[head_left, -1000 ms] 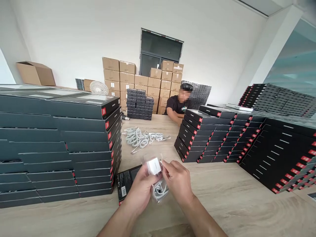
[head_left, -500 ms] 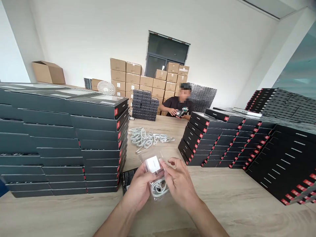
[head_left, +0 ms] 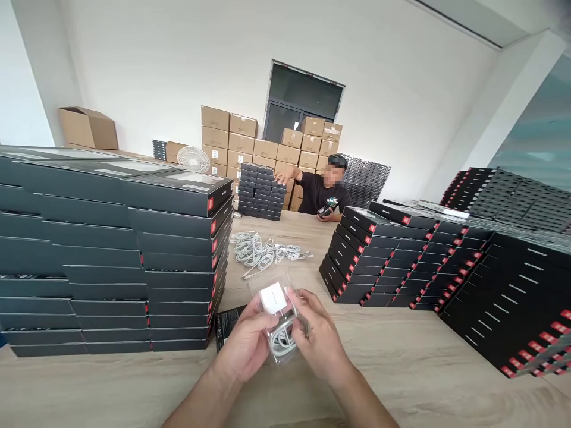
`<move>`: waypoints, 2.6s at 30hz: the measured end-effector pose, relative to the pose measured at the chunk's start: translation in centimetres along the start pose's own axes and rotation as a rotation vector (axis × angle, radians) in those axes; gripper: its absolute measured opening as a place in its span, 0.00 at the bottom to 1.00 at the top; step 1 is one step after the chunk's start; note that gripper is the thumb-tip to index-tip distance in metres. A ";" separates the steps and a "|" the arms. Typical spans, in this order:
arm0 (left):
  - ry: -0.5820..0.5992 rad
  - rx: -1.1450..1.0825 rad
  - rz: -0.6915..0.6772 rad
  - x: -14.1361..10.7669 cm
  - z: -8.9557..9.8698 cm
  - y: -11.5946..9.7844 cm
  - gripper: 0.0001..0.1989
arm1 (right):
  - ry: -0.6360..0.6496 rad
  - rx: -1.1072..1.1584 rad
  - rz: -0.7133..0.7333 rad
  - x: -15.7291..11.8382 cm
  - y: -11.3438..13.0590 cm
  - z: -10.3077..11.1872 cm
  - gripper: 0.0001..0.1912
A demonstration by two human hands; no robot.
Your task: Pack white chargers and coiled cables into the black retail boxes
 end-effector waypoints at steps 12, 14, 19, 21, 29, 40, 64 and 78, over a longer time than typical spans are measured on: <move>-0.023 -0.042 0.005 0.3 0.5 -0.3 0.24 | 0.025 0.271 -0.062 -0.1 -0.4 0.3 0.21; -0.019 -0.051 0.002 0.2 0.6 -0.6 0.24 | -0.066 0.329 -0.089 -0.1 -0.8 0.8 0.20; 0.038 -0.063 -0.007 0.1 0.4 -1.1 0.23 | -0.149 0.606 -0.366 -0.2 -3.3 0.8 0.27; 0.046 -0.076 -0.007 0.3 0.5 -1.0 0.21 | -0.110 0.707 -0.439 -0.2 -3.7 0.2 0.28; 0.033 -0.005 -0.003 0.5 0.2 0.1 0.17 | -0.078 0.505 -0.264 0.3 -1.2 -0.1 0.20; -0.053 0.056 0.047 0.5 0.9 -0.1 0.23 | -0.006 0.575 -0.308 0.4 -1.8 -1.1 0.20; -0.111 0.476 0.127 0.3 0.8 0.4 0.22 | -0.049 0.986 -0.628 -0.8 -4.8 0.7 0.32; -0.013 0.737 0.078 -0.1 -0.3 -0.4 0.20 | -0.038 1.031 -0.502 -0.1 -3.4 2.8 0.48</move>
Point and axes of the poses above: each hand's wrist, its own x-axis towards the middle knuckle, its own z-axis out of the back of the hand, y = z × x, the point moved 7 cm from there along x, towards the middle knuckle, and after that the axes turned 11 degrees about x, right-handed, at the moved point
